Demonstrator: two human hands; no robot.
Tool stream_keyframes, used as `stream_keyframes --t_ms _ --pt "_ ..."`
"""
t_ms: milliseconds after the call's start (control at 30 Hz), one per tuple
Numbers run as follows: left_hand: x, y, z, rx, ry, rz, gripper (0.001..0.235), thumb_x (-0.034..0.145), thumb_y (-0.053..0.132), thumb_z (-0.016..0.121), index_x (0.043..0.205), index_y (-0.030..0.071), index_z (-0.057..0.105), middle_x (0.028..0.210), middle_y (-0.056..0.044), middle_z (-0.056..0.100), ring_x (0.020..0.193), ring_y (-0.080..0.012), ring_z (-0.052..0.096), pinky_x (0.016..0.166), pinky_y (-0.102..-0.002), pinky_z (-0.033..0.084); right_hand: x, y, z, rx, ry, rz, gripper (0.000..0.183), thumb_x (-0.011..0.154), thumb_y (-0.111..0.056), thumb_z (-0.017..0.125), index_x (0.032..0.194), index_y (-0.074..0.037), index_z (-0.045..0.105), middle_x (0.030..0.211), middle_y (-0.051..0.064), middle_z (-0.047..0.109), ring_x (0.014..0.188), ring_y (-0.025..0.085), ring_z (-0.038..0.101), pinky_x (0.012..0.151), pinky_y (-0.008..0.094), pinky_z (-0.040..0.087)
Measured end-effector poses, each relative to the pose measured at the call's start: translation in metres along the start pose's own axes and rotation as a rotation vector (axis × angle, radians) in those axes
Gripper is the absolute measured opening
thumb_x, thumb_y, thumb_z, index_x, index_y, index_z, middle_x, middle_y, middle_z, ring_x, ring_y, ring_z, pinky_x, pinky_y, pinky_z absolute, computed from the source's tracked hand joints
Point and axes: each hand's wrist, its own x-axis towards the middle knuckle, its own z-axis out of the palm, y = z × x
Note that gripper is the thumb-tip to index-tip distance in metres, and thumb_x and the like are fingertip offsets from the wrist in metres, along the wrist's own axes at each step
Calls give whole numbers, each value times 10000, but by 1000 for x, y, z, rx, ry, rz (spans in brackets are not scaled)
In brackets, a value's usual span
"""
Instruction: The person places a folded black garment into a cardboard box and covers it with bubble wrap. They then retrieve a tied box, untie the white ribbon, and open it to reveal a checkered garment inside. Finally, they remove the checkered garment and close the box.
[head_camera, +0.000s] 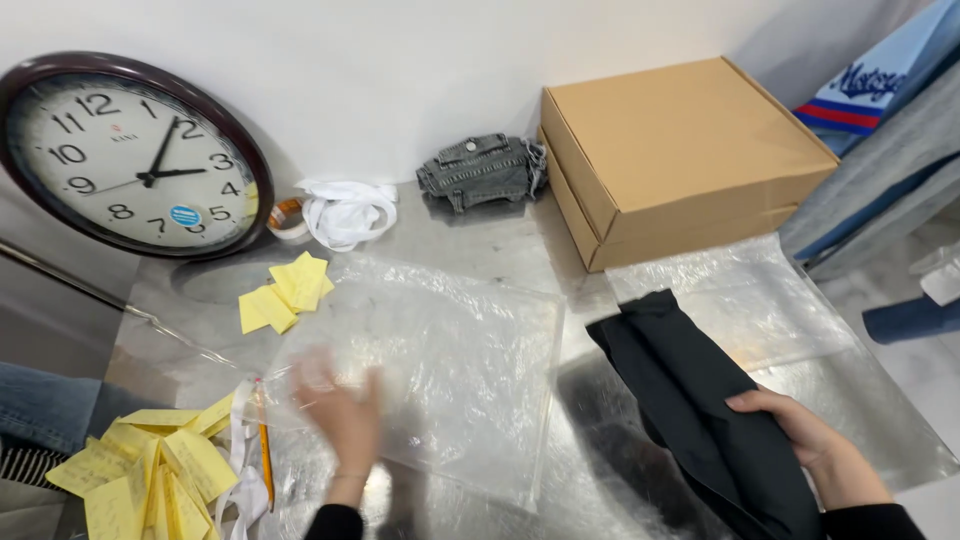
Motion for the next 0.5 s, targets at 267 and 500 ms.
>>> stream_keyframes --t_ms 267,500 --pt "-58 124 0 340 -1284 525 1058 972 722 539 1711 238 -44 1742 -201 -225 1590 -491 -175 1265 -683 13 -9 -76 222 204 -118 -256 395 824 -235 717 1153 -19 741 1069 146 765 904 282 701 856 369 563" --pt "-149 24 103 93 -171 931 820 828 295 492 1635 381 377 1764 -75 238 1561 -416 256 1166 -597 294 66 -116 363 490 -340 -212 347 840 -195 708 1181 -135 724 1193 64 768 1075 218 712 959 385 559"
